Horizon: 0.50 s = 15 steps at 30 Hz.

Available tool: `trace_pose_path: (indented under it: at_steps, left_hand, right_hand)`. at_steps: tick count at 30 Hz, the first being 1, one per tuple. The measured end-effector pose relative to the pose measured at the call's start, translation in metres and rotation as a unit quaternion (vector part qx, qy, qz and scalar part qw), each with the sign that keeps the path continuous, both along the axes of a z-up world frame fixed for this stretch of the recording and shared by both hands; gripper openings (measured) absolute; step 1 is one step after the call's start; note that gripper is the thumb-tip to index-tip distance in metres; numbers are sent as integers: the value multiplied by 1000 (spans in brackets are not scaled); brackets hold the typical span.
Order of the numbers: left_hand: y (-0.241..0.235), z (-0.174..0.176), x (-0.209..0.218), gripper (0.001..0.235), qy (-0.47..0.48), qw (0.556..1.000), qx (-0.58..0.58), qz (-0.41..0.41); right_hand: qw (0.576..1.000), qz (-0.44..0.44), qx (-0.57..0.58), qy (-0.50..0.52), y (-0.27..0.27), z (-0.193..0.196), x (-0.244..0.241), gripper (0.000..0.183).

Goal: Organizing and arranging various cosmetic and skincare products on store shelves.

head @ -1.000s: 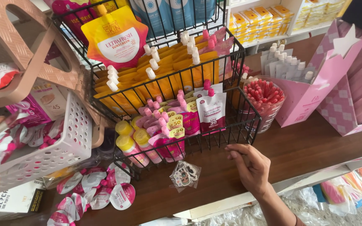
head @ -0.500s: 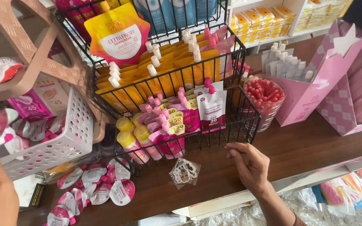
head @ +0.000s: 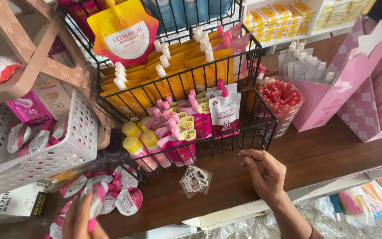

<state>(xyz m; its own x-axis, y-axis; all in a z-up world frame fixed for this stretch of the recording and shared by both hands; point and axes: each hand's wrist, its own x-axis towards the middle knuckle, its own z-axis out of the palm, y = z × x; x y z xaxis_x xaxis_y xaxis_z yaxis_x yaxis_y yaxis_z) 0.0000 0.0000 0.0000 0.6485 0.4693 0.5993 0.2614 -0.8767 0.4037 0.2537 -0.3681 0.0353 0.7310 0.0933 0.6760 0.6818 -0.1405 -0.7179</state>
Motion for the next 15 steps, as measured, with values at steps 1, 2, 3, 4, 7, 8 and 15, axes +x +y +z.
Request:
trace_pose_path:
  at_steps: [1, 2, 3, 4, 7, 8, 15]
  left_hand:
    - [-3, 9, 20, 63, -5, 1000, 0, 2]
    - [-8, 18, 39, 63, -9, 1000, 1, 3]
    - [-16, 27, 59, 63, -17, 1000, 2, 4]
    - [-17, 16, 68, 63, -19, 1000, 1, 4]
    - [-19, -9, 84, 79, 46, 993, 108, 7]
    - [-19, -11, 84, 82, 29, 996, 83, 7]
    - [-14, -28, 79, 83, 18, 999, 29, -17]
  right_hand:
    - [1000, 1, -1, 1, 0, -1, -1, 16]
    - [1000, 1, -1, 2, 0, -2, -1, 15]
    - [1000, 0, -1, 0, 0, -1, 0, 15]
    - [1000, 0, -1, -2, 0, -1, 1, 15]
    - [1000, 5, 7, 1, 0, 0, 1, 16]
    - [1000, 0, 2, 0, 1, 1, 2, 15]
    - [1000, -4, -1, 6, 1, -1, 2, 16]
